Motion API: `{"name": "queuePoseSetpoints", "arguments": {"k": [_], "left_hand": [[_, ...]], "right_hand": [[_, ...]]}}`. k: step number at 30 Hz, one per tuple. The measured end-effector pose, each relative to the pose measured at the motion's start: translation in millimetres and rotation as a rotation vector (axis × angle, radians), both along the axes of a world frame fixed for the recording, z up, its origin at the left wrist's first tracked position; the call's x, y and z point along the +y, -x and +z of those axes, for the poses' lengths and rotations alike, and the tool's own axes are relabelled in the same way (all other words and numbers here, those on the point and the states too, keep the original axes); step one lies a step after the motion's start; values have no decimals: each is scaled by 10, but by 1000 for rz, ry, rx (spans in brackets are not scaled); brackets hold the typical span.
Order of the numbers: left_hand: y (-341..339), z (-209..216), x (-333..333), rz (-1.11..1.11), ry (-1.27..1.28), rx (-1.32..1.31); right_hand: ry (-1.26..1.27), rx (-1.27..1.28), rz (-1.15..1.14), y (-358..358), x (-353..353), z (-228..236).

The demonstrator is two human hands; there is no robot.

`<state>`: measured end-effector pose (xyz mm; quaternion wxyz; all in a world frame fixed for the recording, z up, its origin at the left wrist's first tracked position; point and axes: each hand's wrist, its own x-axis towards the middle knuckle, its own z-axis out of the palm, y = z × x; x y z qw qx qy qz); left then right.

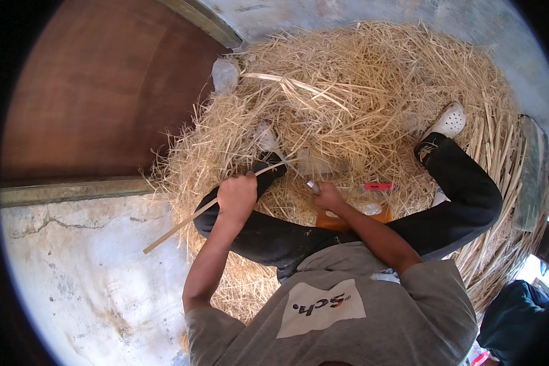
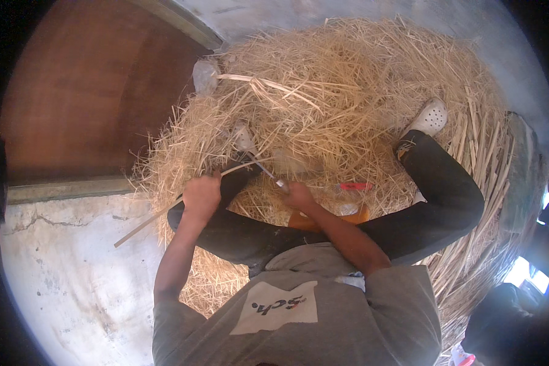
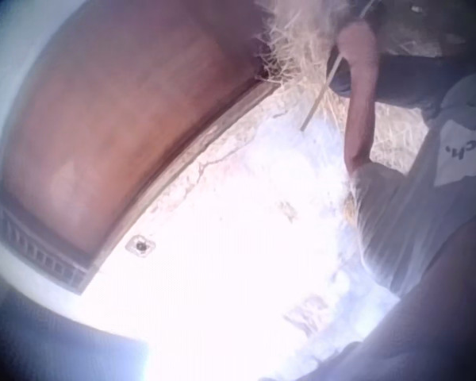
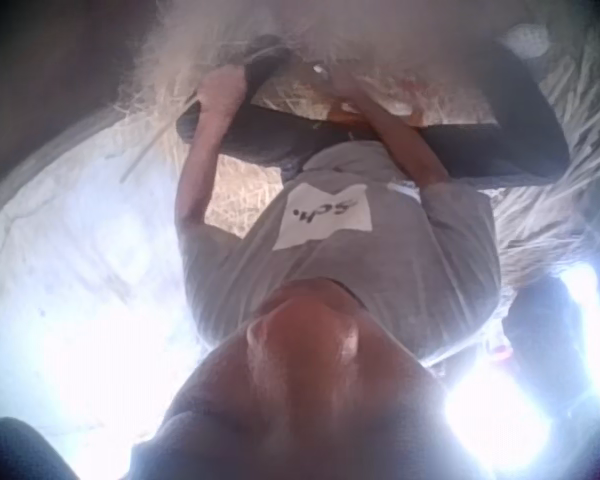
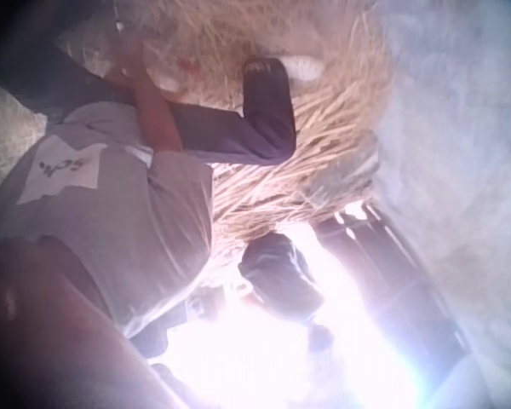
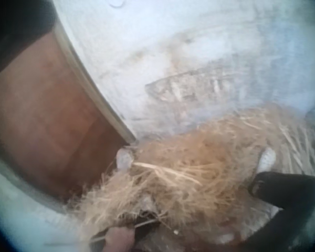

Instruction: The person sits on a hay-covered floor and uses a knife to split a long bamboo stick into thin strips. They then use a red tool to scrape and smooth the surface of the bamboo strips.

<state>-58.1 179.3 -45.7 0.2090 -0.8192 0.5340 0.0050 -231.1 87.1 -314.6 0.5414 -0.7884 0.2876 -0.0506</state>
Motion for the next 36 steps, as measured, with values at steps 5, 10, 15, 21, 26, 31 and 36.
{"name": "queuePoseSetpoints", "arguments": {"k": [5,10,15,21,26,31,36], "left_hand": [[6,89,-66,-35,11,2],[-34,6,-43,-38,45,-19],[-77,42,-25,-4,18,-1],[-106,-14,-30,6,-6,-6],[-136,1,23,15,15,-3],[-112,77,-49,6,-27,22],[-174,-2,76,56,-35,16]], "right_hand": [[-161,-34,-11,-15,14,-211],[26,126,-6,69,-120,-493],[-67,-75,6,-50,-11,-190],[148,137,8,206,-130,-972],[-53,36,19,33,-124,-371],[50,45,44,62,-92,-658],[77,163,-20,140,-229,-626]]}}
